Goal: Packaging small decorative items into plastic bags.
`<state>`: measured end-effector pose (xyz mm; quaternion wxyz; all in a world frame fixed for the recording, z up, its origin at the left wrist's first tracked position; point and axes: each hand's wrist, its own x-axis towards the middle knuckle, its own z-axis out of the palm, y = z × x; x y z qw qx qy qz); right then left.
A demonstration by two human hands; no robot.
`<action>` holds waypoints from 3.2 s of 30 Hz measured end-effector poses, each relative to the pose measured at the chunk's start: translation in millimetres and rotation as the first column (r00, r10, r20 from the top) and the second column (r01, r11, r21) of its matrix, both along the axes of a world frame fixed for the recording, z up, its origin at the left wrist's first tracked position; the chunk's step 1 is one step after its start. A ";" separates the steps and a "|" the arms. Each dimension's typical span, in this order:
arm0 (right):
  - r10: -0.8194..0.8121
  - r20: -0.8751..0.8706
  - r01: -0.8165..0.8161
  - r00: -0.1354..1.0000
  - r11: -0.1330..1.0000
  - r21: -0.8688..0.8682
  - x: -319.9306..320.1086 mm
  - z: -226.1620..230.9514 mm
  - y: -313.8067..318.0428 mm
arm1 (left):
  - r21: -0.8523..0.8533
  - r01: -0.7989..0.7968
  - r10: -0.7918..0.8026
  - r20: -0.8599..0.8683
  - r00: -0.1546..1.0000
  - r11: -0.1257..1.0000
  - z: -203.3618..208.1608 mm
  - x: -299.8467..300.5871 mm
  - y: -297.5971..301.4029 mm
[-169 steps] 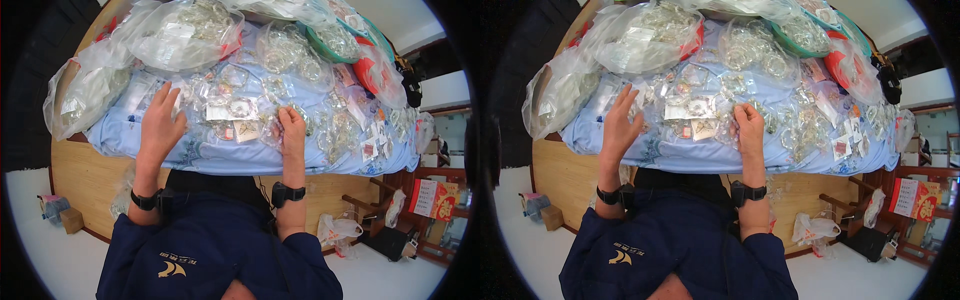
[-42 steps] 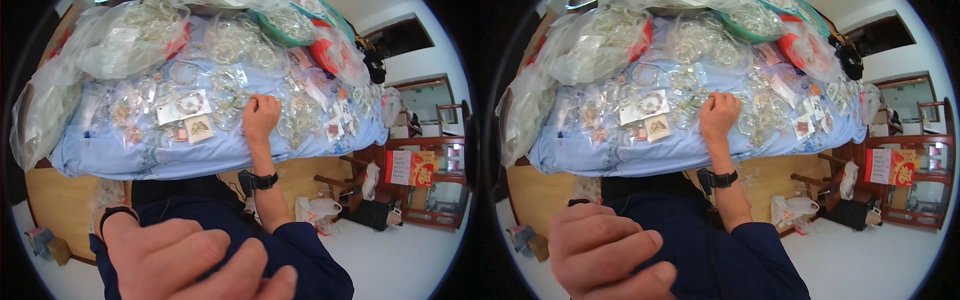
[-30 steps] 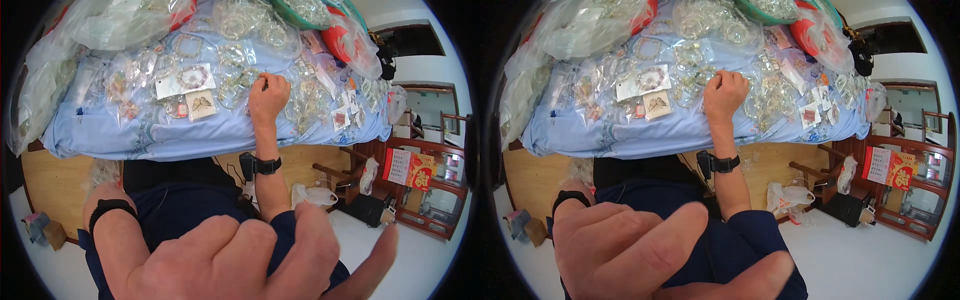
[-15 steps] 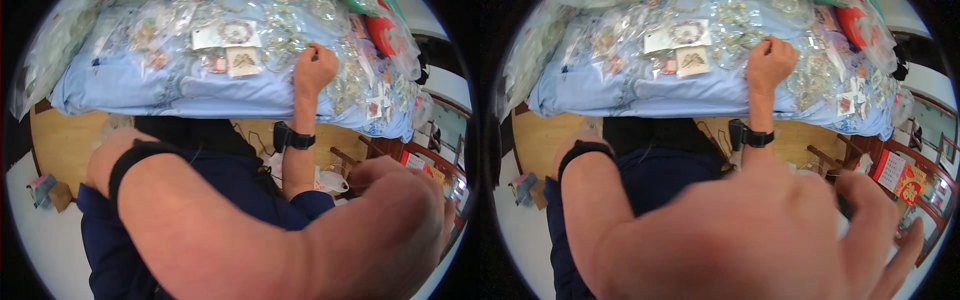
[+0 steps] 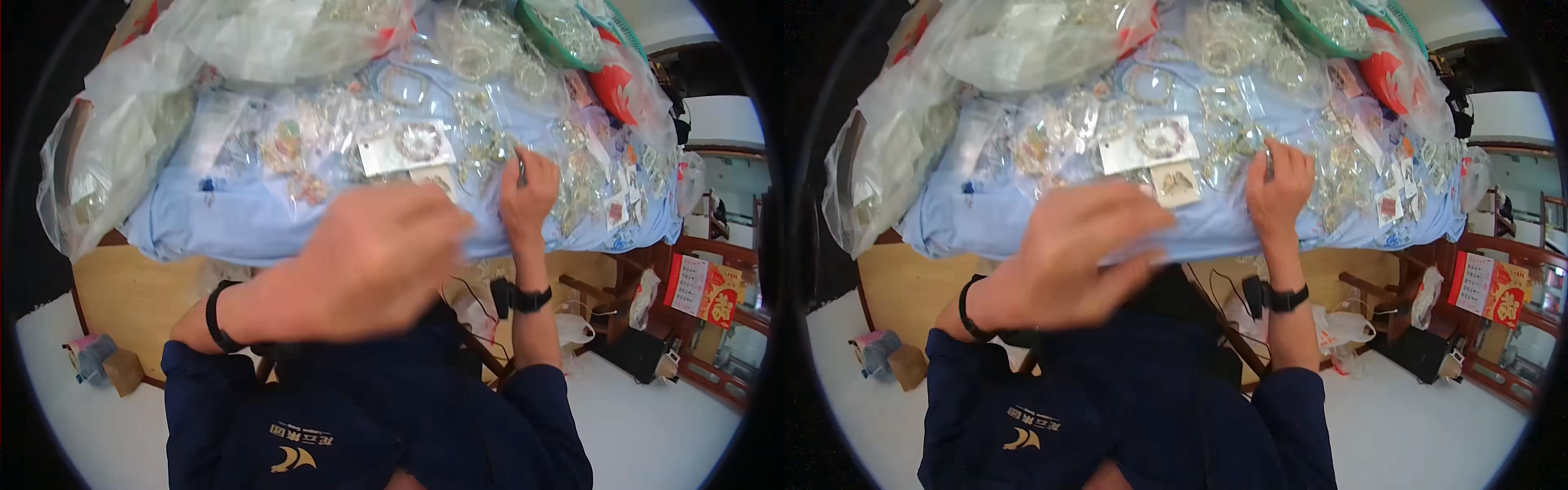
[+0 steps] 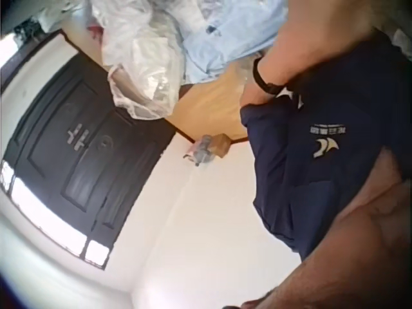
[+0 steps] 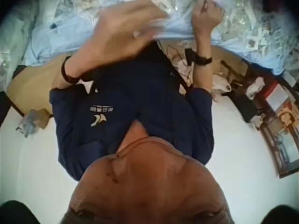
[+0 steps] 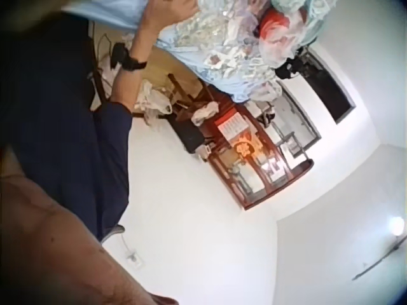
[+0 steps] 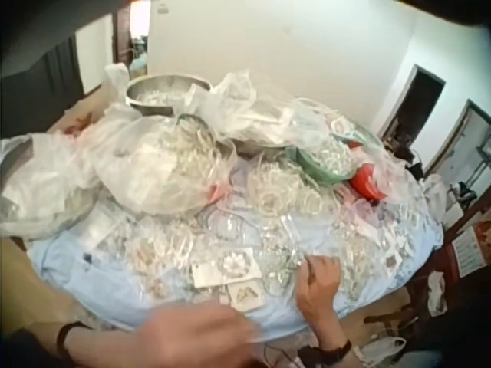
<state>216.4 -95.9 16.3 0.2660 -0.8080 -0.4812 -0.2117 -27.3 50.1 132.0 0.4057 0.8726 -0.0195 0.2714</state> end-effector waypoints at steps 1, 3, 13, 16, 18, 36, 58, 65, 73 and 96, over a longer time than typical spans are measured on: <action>-0.002 0.008 0.002 1.000 1.000 0.018 -5.4 4.8 -4.5 | 0.120 -0.109 0.104 0.050 0.993 0.987 -18.9 5.7 18.6; 0.077 -0.018 -0.078 0.997 0.993 -0.088 -19.2 5.4 -10.8 | 0.242 -0.218 0.196 0.109 0.974 0.946 -46.5 10.6 54.1; 0.078 -0.021 -0.080 0.997 0.988 -0.129 -31.9 2.8 -15.1 | 0.409 -0.210 0.257 -0.061 0.965 0.888 -85.4 0.9 134.0; 0.064 -0.015 -0.065 0.998 0.988 -0.138 -31.9 1.0 -13.8 | 0.381 -0.204 0.293 -0.191 0.937 0.902 -82.5 0.4 132.2; 0.063 -0.011 -0.064 0.998 0.989 -0.134 -32.2 1.3 -11.4 | 0.363 -0.200 0.305 -0.258 0.917 0.910 -83.8 -0.5 133.9; 0.036 0.054 -0.028 0.998 0.990 -0.136 -36.2 -0.2 -8.9 | 0.463 -0.342 0.489 -0.243 0.838 0.817 -81.3 -19.0 152.8; 0.039 0.034 -0.037 0.999 0.998 -0.054 -33.3 -2.8 -17.7 | 0.659 -0.261 0.567 -0.303 0.765 0.705 -90.2 30.0 131.4; 0.041 0.021 -0.040 0.999 0.998 -0.046 -33.4 -3.2 -18.5 | -0.136 -0.246 0.200 -0.283 0.938 0.960 -94.4 3.2 148.1; 0.041 0.025 -0.040 0.999 0.998 -0.038 -33.2 -3.3 -17.8 | 0.140 -0.300 0.328 -0.507 0.797 0.944 -68.0 -16.9 147.9; 0.023 0.040 -0.025 0.999 0.999 0.038 -31.0 -9.3 -17.3 | 0.493 -0.250 0.490 -0.449 0.747 0.833 -72.5 9.0 127.6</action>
